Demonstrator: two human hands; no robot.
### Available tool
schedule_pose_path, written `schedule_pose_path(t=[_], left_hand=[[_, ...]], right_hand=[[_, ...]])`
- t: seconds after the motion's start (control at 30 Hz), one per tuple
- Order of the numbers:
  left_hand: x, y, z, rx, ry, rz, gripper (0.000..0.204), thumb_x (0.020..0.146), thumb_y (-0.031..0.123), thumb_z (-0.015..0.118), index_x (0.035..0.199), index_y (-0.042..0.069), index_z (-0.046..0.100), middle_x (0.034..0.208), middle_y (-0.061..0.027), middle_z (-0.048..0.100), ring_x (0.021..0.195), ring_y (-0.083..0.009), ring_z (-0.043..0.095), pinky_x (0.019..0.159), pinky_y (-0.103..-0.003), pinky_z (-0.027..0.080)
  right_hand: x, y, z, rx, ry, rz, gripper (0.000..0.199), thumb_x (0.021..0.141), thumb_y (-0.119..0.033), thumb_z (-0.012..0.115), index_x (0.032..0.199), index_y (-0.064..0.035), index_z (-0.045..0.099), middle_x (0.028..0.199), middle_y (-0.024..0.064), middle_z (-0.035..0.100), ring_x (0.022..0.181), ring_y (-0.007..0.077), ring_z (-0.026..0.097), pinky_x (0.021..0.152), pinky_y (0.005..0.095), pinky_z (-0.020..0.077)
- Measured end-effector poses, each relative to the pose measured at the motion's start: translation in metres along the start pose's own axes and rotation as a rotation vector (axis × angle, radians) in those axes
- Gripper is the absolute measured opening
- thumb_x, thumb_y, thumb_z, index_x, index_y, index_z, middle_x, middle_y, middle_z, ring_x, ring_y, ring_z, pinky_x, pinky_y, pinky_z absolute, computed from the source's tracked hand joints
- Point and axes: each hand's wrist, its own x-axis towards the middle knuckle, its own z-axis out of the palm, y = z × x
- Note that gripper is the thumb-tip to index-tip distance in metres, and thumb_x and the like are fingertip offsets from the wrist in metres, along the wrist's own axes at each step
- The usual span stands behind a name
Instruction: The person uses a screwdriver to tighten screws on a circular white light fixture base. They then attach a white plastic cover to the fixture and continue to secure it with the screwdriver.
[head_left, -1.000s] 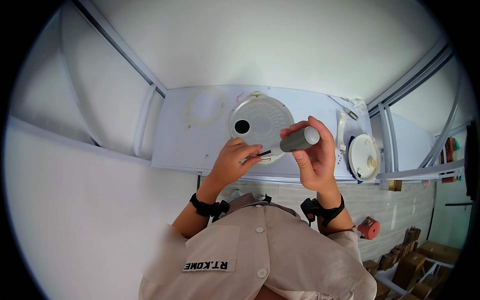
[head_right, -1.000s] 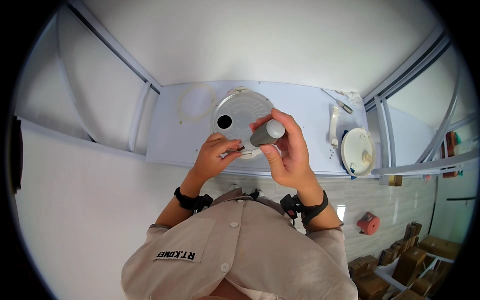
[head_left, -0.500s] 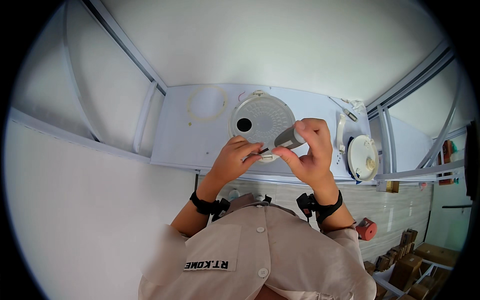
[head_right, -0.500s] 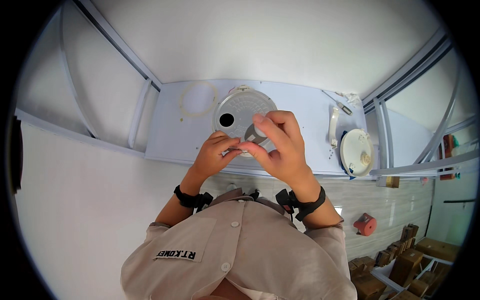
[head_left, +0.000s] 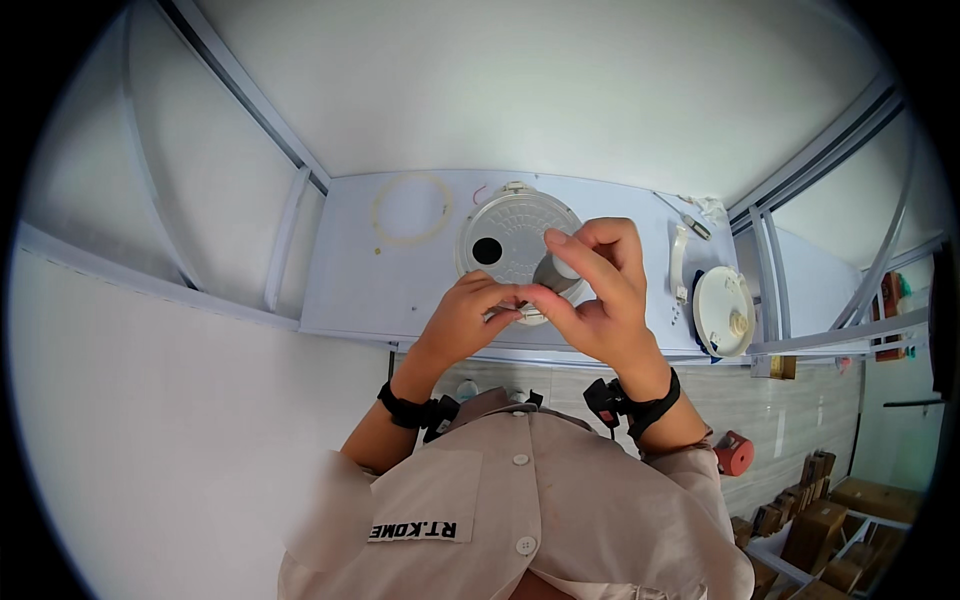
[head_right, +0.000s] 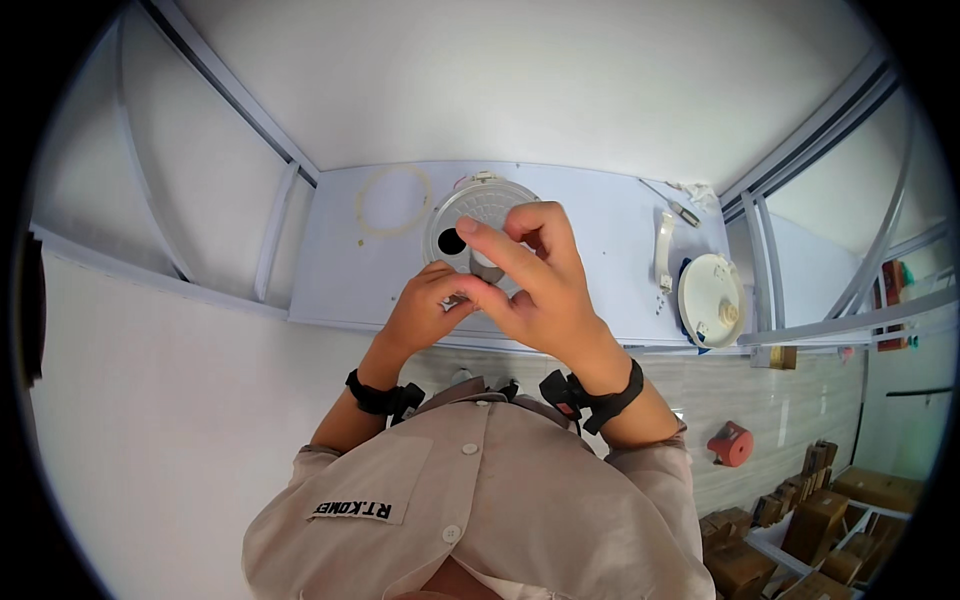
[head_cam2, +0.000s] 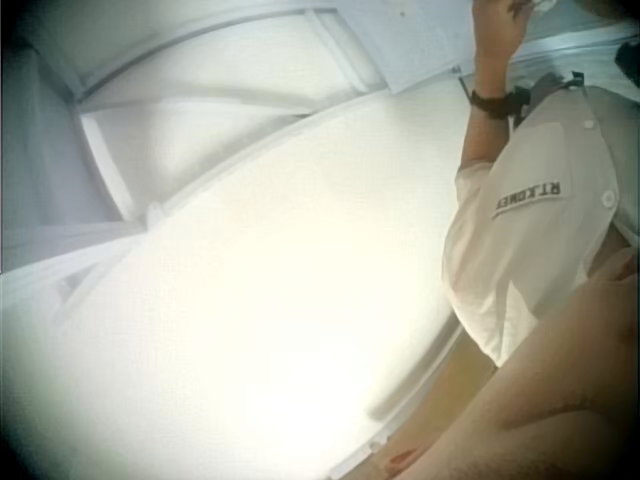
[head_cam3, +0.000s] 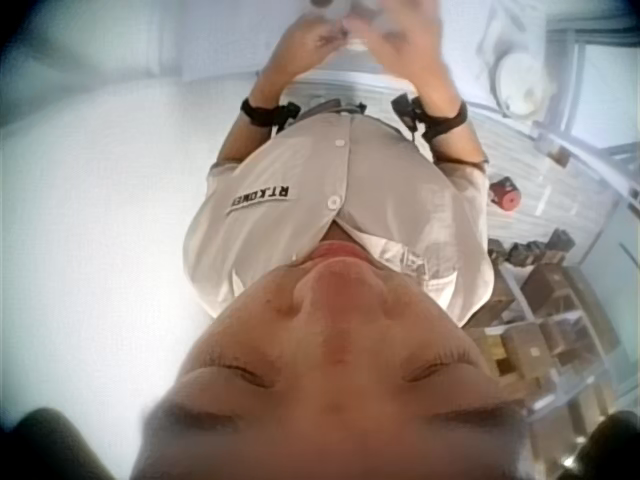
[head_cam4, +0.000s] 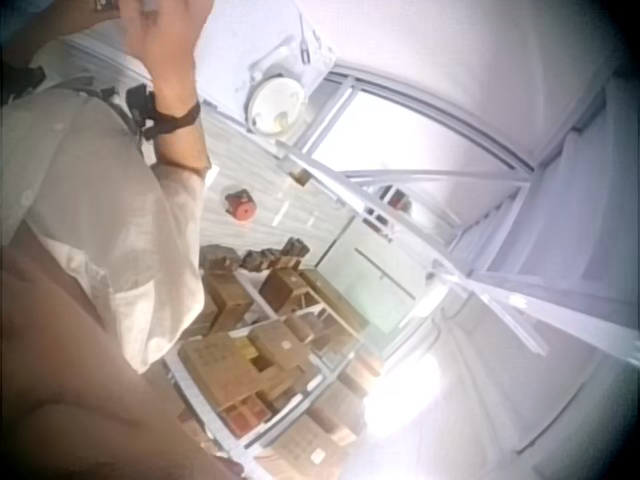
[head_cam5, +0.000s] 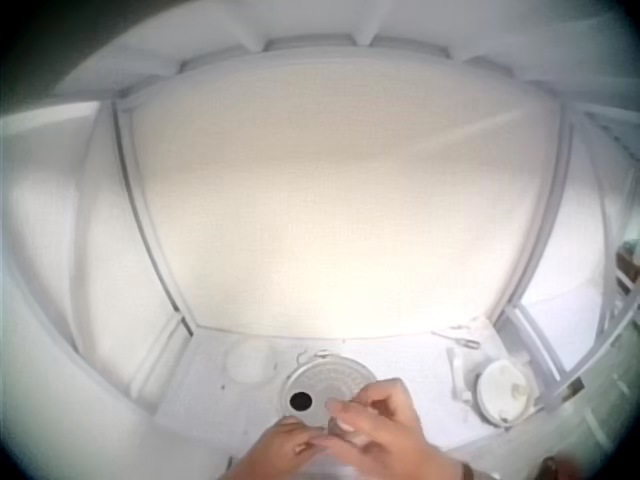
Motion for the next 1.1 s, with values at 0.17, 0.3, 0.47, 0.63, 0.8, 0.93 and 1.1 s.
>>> schedule_pose_path(t=[0.17,0.3,0.47,0.63,0.8,0.93,1.1], left_hand=[[-0.001,-0.009,-0.001,0.069,-0.024,0.029,0.023,0.087,0.009,0.083,0.109,0.009,0.076,0.090,-0.0042,0.076,0.088,-0.0275,0.065,0.080,-0.041,0.054],[-0.001,-0.010,0.000,0.020,-0.004,0.024,0.023,0.088,0.009,0.082,0.110,0.011,0.078,0.088,-0.0045,0.075,0.086,-0.0273,0.064,0.079,-0.041,0.053],[0.002,-0.006,-0.003,0.050,-0.047,0.005,0.023,0.088,0.008,0.082,0.110,0.009,0.077,0.088,-0.0050,0.076,0.083,-0.0275,0.063,0.077,-0.041,0.052],[0.002,-0.012,-0.001,-0.007,-0.030,0.021,0.024,0.087,0.006,0.082,0.110,0.010,0.078,0.088,-0.0046,0.077,0.081,-0.0273,0.063,0.076,-0.040,0.053],[0.005,-0.004,-0.001,-0.034,-0.015,0.044,0.023,0.084,0.004,0.082,0.107,0.008,0.079,0.090,-0.0059,0.077,0.081,-0.0276,0.064,0.076,-0.039,0.054],[0.004,-0.015,0.001,0.050,-0.020,0.100,0.024,0.083,0.004,0.083,0.106,0.007,0.079,0.088,-0.0066,0.077,0.080,-0.0267,0.065,0.075,-0.039,0.055],[0.006,-0.011,0.001,0.001,0.007,0.069,0.022,0.083,0.004,0.083,0.104,0.006,0.079,0.086,-0.0072,0.077,0.079,-0.0257,0.065,0.074,-0.039,0.055]], right_hand=[[0.016,-0.012,0.011,0.146,0.095,0.008,0.060,0.089,-0.010,0.083,0.146,-0.0031,0.065,0.135,0.0176,0.059,0.113,0.0324,0.066,0.087,0.0389,0.0578],[0.016,-0.015,0.010,0.241,-0.003,0.057,0.065,0.088,-0.018,0.087,0.148,-0.0052,0.064,0.135,0.0191,0.058,0.110,0.0324,0.064,0.088,0.0405,0.0568],[0.003,-0.008,0.015,0.013,0.090,0.056,0.064,0.092,-0.016,0.082,0.151,-0.0053,0.061,0.133,0.0171,0.060,0.111,0.0325,0.064,0.098,0.0429,0.0550],[0.021,-0.023,0.018,0.181,0.142,0.102,0.058,0.089,-0.016,0.086,0.143,-0.0065,0.067,0.123,0.0127,0.060,0.106,0.0275,0.062,0.098,0.0416,0.0549],[0.009,-0.009,0.003,0.025,-0.030,0.058,0.069,0.090,-0.017,0.083,0.153,-0.0055,0.057,0.124,0.0179,0.059,0.112,0.0329,0.061,0.107,0.0440,0.0509],[0.016,-0.023,0.005,-0.042,0.038,0.066,0.072,0.093,-0.014,0.080,0.158,-0.0038,0.050,0.122,0.0169,0.063,0.107,0.0325,0.063,0.099,0.0436,0.0535],[0.015,-0.025,0.011,0.171,0.019,0.106,0.074,0.092,-0.016,0.081,0.159,-0.0047,0.051,0.118,0.0125,0.062,0.100,0.0280,0.063,0.082,0.0410,0.0546]])
